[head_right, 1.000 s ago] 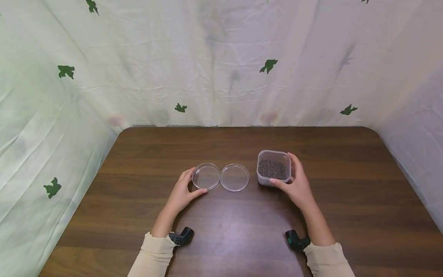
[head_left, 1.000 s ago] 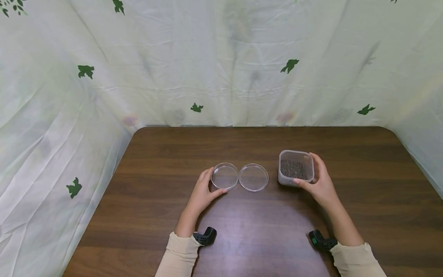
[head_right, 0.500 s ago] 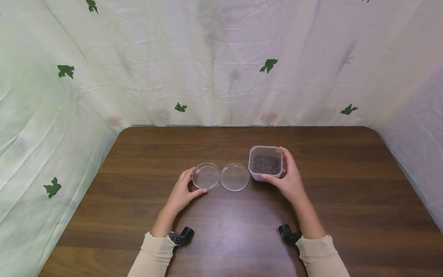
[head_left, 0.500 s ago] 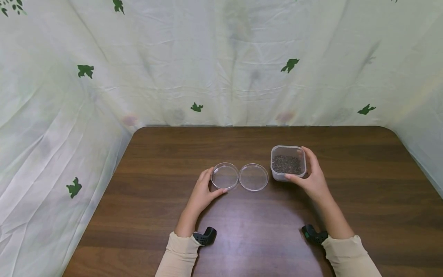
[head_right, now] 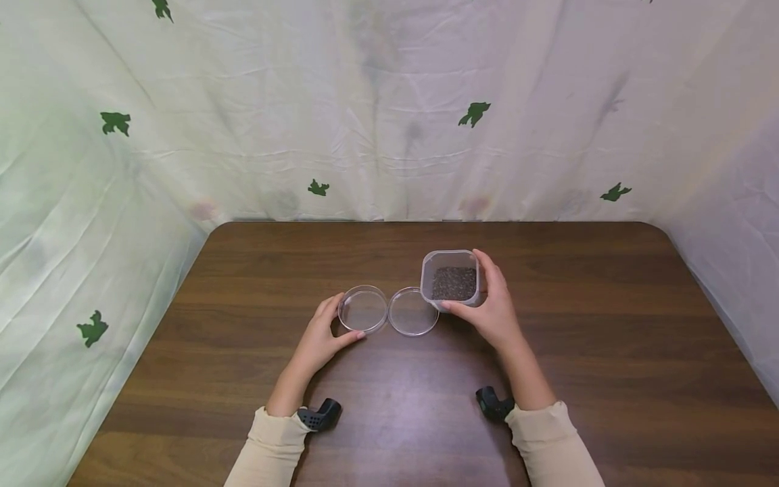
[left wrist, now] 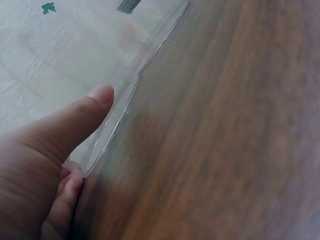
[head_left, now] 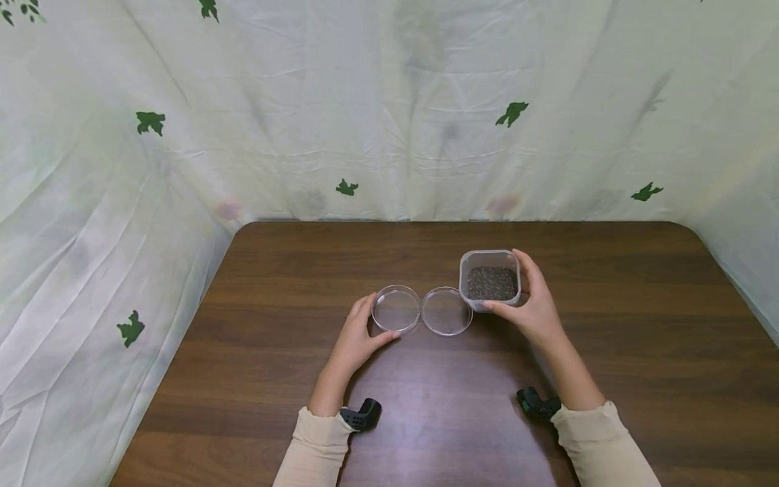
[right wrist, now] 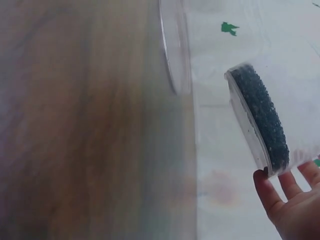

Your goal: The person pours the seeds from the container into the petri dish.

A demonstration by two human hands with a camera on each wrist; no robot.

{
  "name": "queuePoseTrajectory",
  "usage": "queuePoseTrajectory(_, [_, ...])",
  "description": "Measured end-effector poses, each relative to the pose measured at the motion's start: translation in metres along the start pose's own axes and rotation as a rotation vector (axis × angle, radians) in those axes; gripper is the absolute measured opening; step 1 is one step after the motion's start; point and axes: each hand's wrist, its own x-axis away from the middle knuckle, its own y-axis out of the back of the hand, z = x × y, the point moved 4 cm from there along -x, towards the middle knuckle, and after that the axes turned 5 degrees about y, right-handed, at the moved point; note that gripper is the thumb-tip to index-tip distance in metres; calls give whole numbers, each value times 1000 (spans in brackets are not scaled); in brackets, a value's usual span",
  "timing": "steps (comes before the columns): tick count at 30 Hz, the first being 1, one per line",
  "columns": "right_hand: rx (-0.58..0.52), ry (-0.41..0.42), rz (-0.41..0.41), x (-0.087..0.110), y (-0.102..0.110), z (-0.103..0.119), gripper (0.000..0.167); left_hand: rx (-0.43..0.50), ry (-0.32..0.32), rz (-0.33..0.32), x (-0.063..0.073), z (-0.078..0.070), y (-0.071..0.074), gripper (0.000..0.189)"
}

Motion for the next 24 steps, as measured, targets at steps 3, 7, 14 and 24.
queuePoseTrajectory(3, [30, 22, 1, -4, -3, 11, 88, -1, 3, 1, 0, 0, 0, 85])
queuePoseTrajectory(7, [44, 52, 2, -9, -9, 11, 91, -4, 10, 4, 0, 1, -1, 85])
queuePoseTrajectory(14, [80, 57, 11, -16, -20, -10, 98, -4, 13, 4, -1, 1, -1, 85])
queuePoseTrajectory(24, [130, 115, 27, -24, -33, -6, 100, -3, 11, -6, -1, 1, -1, 85])
